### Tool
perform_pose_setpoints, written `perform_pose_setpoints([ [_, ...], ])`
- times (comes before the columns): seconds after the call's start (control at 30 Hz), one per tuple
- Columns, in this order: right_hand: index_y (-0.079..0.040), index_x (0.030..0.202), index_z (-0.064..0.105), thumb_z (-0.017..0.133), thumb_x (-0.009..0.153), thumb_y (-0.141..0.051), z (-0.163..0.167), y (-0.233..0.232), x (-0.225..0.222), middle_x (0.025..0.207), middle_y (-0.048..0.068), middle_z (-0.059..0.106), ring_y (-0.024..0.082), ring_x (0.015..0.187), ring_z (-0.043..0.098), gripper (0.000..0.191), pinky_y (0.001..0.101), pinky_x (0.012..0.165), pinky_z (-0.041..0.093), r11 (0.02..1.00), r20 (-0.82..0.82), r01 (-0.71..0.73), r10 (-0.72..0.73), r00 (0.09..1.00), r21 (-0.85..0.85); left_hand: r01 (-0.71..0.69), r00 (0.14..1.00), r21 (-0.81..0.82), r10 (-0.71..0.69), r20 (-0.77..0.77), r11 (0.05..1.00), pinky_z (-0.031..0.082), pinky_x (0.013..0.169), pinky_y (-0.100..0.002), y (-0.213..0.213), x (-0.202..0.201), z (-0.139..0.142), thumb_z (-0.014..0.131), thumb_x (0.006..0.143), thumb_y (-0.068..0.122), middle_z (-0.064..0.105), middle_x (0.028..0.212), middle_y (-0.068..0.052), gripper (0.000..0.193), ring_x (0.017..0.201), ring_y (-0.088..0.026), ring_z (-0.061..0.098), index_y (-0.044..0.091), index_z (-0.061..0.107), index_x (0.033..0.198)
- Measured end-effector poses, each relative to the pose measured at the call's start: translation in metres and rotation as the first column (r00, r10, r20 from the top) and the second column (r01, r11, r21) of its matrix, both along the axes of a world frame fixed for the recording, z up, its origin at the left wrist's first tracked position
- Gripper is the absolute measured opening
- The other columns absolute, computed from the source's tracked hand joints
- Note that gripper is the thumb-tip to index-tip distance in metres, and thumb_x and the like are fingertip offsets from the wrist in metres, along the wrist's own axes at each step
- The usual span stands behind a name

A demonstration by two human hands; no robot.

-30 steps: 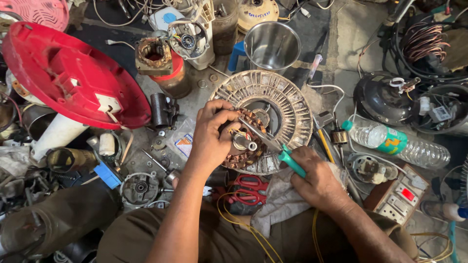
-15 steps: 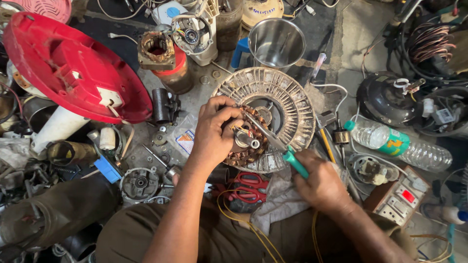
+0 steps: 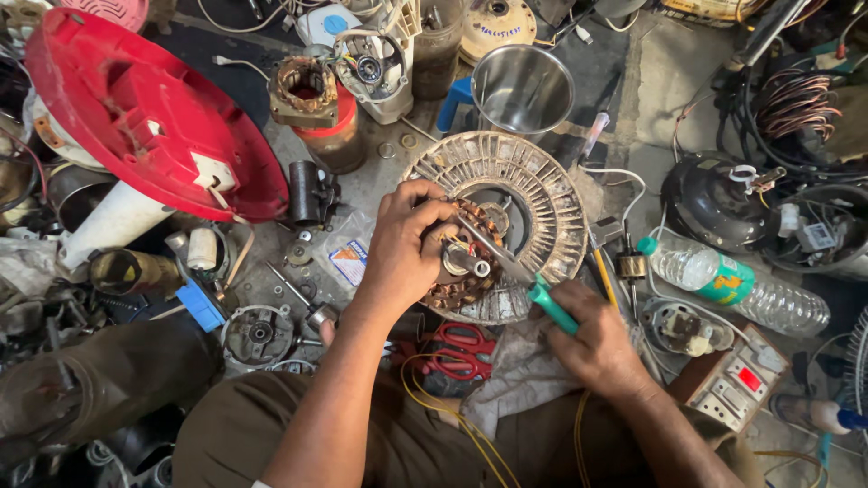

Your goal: The person sits on the floor of a cluttered repair shop and dismantles a ceiling fan motor. They cut and pull the copper winding wires out of the stator with pliers and scissors, reposition the stator, and use a screwdriver to pry at the windings while handling the motor housing and wires.

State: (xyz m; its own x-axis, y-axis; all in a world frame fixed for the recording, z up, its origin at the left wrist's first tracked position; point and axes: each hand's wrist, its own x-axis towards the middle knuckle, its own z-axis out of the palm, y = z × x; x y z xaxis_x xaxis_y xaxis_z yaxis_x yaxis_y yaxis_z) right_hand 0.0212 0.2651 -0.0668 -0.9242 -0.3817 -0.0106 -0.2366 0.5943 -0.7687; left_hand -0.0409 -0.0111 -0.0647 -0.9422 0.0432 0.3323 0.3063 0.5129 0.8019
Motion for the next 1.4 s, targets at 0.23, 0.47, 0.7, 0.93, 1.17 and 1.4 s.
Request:
perform_pose_setpoints([
  [0.23,-0.001,0.107,0.069,0.061,0.078,-0.002,-0.007,0.006,-0.004,0.102,0.012,0.068,0.025,0.098,0.067,0.031,0.0373,0.085,0.053,0.985,0.196,0.0,0.035,0.98,-0.173,0.008,1.0,-0.008,-0.008,-0.028,1.0,0.048,0.097,-0.042,-0.001,0.0,0.003,0.076,0.085,0.007,0.062,0.121,-0.006,0.012,0.11,-0.032,0.057,0.008,0.071,0.096],
  [0.47,0.0,0.108,0.068,0.06,0.077,0.001,0.003,0.003,-0.003,0.099,0.014,0.068,0.029,0.093,0.069,0.032,0.0396,0.082,0.054,0.998,0.069,0.016,-0.012,0.998,-0.068,-0.001,1.0,0.018,0.002,-0.03,1.0,0.048,0.097,-0.042,-0.001,0.001,0.004,0.076,0.082,0.007,0.061,0.118,-0.007,0.014,0.11,-0.032,0.057,0.009,0.071,0.095],
  [0.7,-0.002,0.102,0.066,0.065,0.076,-0.002,0.002,-0.006,-0.004,0.099,0.019,0.066,0.039,0.095,0.066,0.026,0.0436,0.082,0.054,0.994,-0.109,0.002,0.01,0.994,0.107,-0.016,0.998,0.003,0.016,-0.059,1.0,0.048,0.099,-0.043,-0.001,0.001,-0.001,0.077,0.084,0.007,0.062,0.12,-0.006,0.017,0.112,-0.032,0.058,0.008,0.07,0.099],
  [0.93,0.002,0.107,0.062,0.062,0.072,-0.005,-0.006,-0.006,0.005,0.101,0.022,0.065,0.042,0.091,0.064,0.036,0.0468,0.078,0.052,0.994,-0.189,0.007,0.013,0.982,0.107,0.001,0.998,0.006,-0.001,-0.062,1.0,0.048,0.098,-0.043,-0.001,0.003,0.001,0.076,0.083,0.006,0.06,0.121,-0.007,0.018,0.114,-0.033,0.057,0.008,0.07,0.1],
  [1.17,0.0,0.097,0.064,0.061,0.073,-0.003,-0.009,-0.005,0.006,0.091,0.019,0.064,0.039,0.087,0.065,0.024,0.046,0.078,0.052,0.998,0.007,0.019,-0.019,1.0,0.052,0.001,0.997,-0.006,-0.002,-0.075,1.0,0.047,0.1,-0.044,-0.001,0.004,0.002,0.076,0.083,0.005,0.06,0.121,-0.008,0.02,0.114,-0.034,0.057,0.008,0.07,0.102],
  [1.4,-0.001,0.111,0.062,0.058,0.076,-0.004,-0.005,-0.004,0.005,0.099,0.018,0.066,0.036,0.092,0.066,0.036,0.0431,0.081,0.053,0.997,-0.088,-0.056,0.051,0.995,-0.053,0.0,0.998,-0.002,0.0,-0.061,1.0,0.047,0.099,-0.043,-0.001,0.003,0.002,0.075,0.082,0.005,0.06,0.12,-0.007,0.021,0.114,-0.034,0.057,0.009,0.07,0.101],
])
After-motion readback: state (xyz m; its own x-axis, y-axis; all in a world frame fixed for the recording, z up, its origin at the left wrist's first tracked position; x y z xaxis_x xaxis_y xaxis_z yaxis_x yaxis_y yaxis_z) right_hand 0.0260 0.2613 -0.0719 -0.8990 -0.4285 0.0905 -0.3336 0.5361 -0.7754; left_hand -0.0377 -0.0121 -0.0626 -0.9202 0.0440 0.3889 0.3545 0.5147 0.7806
